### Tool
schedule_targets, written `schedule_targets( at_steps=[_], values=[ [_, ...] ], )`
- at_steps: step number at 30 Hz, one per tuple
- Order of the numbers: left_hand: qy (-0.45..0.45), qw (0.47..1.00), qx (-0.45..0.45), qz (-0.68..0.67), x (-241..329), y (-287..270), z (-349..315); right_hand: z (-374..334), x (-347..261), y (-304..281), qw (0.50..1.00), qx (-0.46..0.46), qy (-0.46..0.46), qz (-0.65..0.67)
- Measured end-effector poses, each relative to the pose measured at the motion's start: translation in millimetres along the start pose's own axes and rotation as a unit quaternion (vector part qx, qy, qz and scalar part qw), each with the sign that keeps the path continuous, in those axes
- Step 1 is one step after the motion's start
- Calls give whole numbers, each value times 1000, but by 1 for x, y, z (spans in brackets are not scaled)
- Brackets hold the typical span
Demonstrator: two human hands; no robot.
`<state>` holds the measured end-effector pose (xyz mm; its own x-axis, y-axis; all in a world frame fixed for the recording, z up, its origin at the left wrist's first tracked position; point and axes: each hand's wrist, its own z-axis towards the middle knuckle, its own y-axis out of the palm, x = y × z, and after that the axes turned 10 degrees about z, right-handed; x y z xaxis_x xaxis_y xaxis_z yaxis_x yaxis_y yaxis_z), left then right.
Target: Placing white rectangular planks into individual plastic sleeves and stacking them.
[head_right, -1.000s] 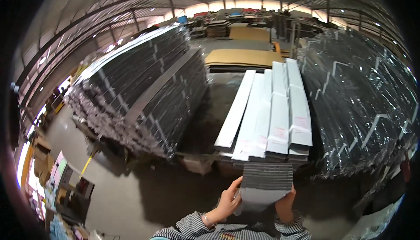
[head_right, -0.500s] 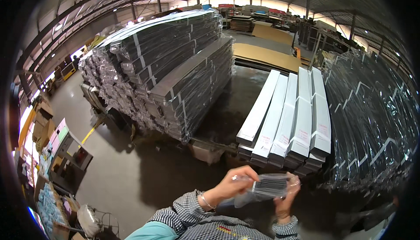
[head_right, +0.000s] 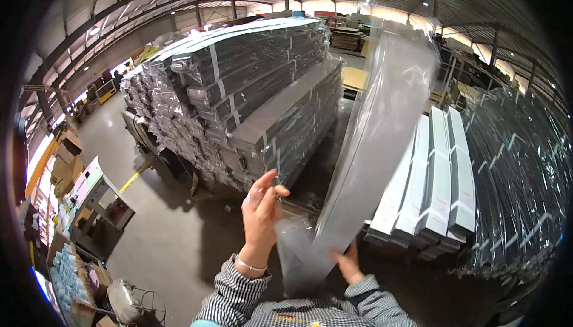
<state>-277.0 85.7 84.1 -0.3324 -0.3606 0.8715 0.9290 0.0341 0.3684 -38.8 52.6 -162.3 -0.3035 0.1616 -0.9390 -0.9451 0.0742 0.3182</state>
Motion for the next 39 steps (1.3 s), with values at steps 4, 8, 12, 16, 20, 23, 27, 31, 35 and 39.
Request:
schedule_targets(
  at_steps=[4, 8, 12, 16, 20, 23, 27, 31, 35, 39],
  values=[
    [7, 988, 115, 99, -36, -86, 21, 182, -114, 67, 987, 8, -153, 40],
    [1, 963, 183, 199, -34, -115, 42, 405, -175, 114, 981, -5, -195, 16],
    [19, 932, 206, 298, -64, -128, 71, 567, -161, 179, 991, 5, -133, 32],
    [89, 964, 131, 212, -82, -115, 109, 597, -77, 217, 960, 9, -221, -169],
    [20, 966, 122, 227, -91, -99, 125, 526, -31, 224, 966, -42, -227, -117],
    [108, 935, 198, 274, -115, -104, 113, 406, -73, 190, 944, -83, -285, -147],
    [41, 945, 165, 280, -118, -87, 64, 288, -120, 101, 901, -16, -308, -305],
    [-23, 961, 38, 273, -150, -59, 28, 216, -184, -51, 801, 205, -358, -434],
    [-66, 970, -54, 226, -131, -23, -16, 125, -237, -195, 613, 400, -190, -655],
    [-81, 977, -166, 107, -82, 35, -56, 74, -249, -268, 631, 381, 95, -669]
  ],
)
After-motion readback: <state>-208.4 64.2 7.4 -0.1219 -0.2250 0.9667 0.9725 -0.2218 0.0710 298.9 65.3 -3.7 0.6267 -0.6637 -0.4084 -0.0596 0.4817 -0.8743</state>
